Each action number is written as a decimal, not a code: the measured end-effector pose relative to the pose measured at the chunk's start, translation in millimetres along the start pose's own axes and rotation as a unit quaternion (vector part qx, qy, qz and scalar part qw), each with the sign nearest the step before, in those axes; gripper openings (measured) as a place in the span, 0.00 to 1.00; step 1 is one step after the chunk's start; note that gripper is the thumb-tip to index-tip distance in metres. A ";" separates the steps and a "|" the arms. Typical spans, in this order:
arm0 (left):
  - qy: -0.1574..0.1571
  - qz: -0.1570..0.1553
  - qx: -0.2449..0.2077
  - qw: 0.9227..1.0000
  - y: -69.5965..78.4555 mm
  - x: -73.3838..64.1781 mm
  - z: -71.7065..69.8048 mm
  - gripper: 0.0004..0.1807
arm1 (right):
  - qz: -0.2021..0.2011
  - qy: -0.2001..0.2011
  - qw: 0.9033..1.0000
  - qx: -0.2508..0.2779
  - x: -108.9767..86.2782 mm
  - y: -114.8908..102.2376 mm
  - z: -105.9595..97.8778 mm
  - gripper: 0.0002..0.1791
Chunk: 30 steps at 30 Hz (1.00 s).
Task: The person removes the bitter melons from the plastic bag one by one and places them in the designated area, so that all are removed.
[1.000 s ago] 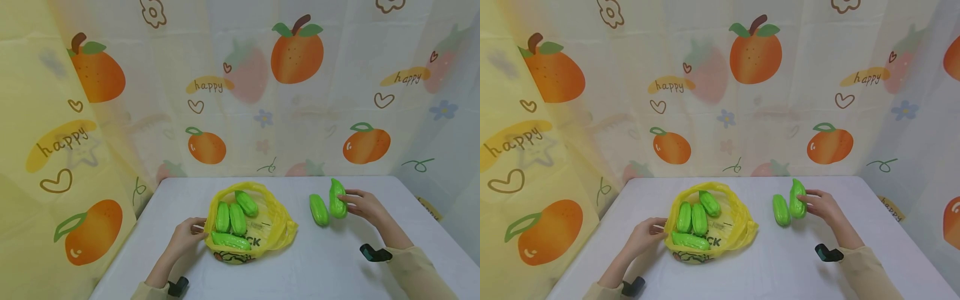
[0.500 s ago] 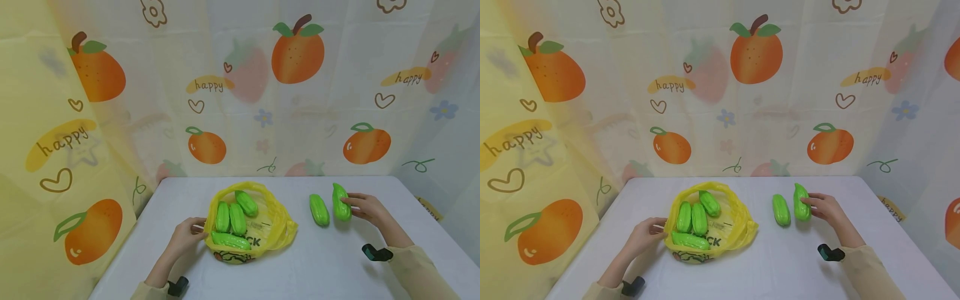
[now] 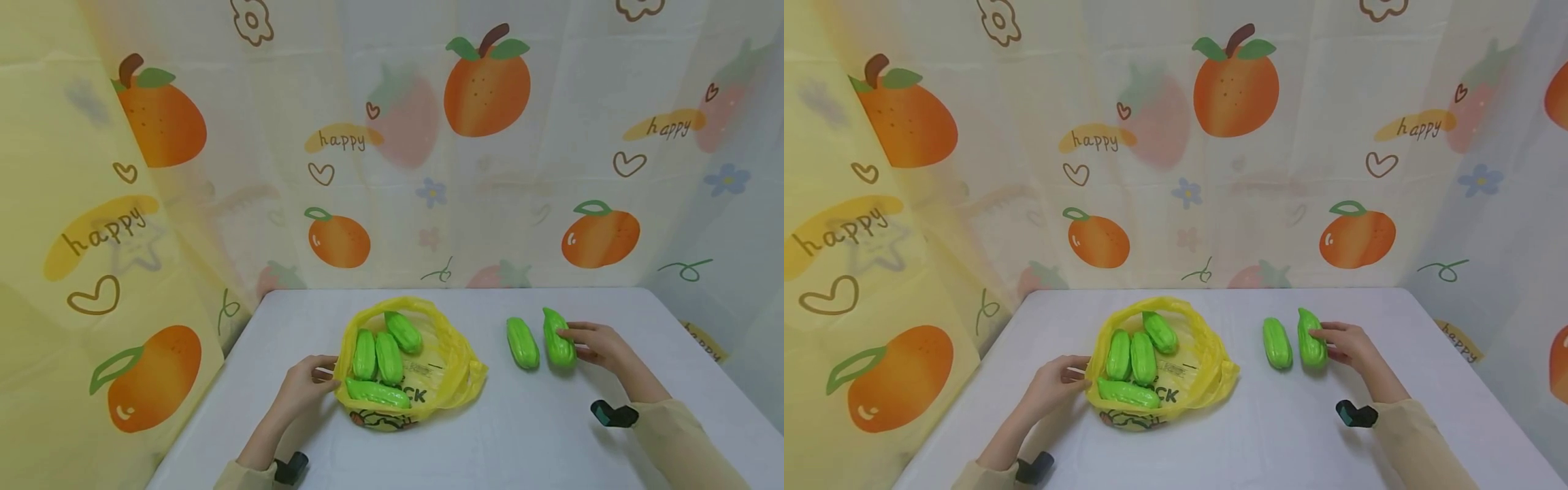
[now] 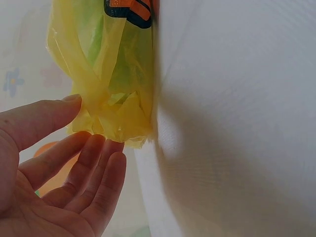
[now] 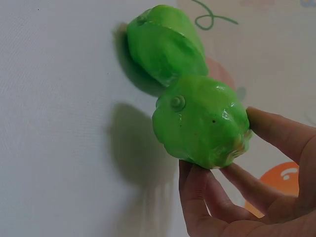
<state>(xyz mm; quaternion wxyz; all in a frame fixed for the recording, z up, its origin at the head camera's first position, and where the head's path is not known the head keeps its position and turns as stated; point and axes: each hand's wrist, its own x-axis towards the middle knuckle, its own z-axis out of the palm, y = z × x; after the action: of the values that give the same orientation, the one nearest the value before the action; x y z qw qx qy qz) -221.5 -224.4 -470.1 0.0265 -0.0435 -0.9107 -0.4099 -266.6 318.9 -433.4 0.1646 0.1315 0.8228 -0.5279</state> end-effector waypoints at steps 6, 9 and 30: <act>0.001 -0.004 -0.003 1.000 1.4 -0.8 -0.6 0.23 | 0.009 0.000 1.000 0.009 7.4 4.6 2.5 0.46; 0.001 -0.005 -0.003 1.000 1.1 -0.9 -0.4 0.23 | 0.015 -0.002 1.000 0.014 9.8 6.0 3.8 0.46; 0.005 -0.005 0.002 1.000 -1.7 0.6 0.6 0.22 | 0.033 -0.016 0.999 -0.001 17.9 6.4 8.7 0.45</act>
<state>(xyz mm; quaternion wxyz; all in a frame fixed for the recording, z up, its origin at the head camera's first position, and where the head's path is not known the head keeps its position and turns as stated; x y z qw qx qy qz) -222.3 -225.0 -471.7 0.0289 -0.0370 -0.9115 -0.4087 -279.3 314.3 -449.4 0.1951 0.1496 0.8156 -0.5237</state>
